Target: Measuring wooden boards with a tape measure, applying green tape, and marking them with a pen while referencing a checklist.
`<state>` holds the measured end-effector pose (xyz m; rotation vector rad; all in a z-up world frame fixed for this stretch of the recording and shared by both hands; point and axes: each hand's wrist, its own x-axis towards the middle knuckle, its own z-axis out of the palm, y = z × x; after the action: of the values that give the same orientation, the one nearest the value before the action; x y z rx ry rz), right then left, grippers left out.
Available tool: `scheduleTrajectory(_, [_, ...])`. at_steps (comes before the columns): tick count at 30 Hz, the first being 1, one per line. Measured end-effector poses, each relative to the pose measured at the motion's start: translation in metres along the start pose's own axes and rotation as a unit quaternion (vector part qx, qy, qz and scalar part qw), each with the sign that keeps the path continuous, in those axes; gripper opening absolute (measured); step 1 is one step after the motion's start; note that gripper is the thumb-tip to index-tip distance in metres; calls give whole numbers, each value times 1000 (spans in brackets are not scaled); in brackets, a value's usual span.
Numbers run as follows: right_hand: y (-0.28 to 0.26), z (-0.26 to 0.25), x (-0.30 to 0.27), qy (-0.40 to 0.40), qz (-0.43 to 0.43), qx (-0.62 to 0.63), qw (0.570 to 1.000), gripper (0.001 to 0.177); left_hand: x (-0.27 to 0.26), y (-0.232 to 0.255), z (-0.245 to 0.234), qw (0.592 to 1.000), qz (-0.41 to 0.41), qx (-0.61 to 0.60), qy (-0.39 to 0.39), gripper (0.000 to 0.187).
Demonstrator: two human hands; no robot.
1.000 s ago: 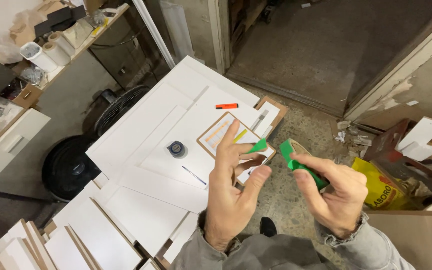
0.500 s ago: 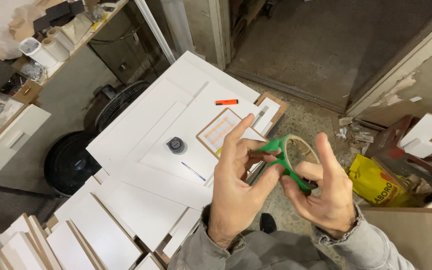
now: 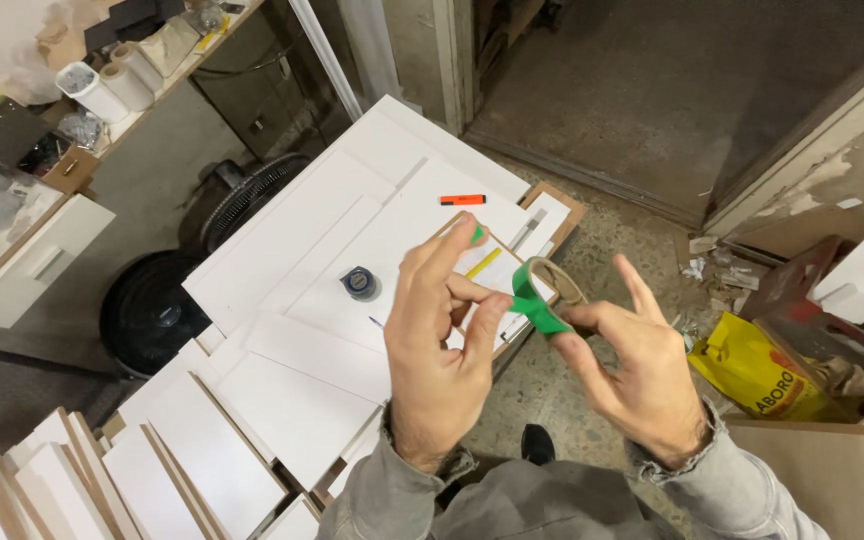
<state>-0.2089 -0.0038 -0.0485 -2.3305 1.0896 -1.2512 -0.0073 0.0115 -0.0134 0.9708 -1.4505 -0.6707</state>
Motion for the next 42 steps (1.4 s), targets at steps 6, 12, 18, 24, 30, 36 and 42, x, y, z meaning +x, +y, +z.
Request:
scheduleTrajectory(6, [8,2,0,-37,34,11,999,10,13,6,-13,999,-39,-21,-23,81])
scheduleTrajectory(12, [-1,8,6,-16,47,8,999,11,6,-4,-13,999,-35,31,6,82])
scheduleTrajectory(18, [0,17,5,-4,87,-1,996,14,2,-2,-24,993,-33,106,46,78])
scheduleTrajectory(24, [0,30,8,31,72,-53,996,17,-15,-6,-21,993,-36,90,69,78])
scheduleTrajectory(30, [6,47,8,41,139,-29,989,19,-34,-5,-14,986,-45,122,102,76])
scheduleTrajectory(36, [48,80,-14,-5,262,163,951,20,-48,-1,-5,981,-20,136,137,67])
scheduleTrajectory(42, [67,106,-15,-51,289,410,864,21,-71,-9,4,961,25,244,130,64])
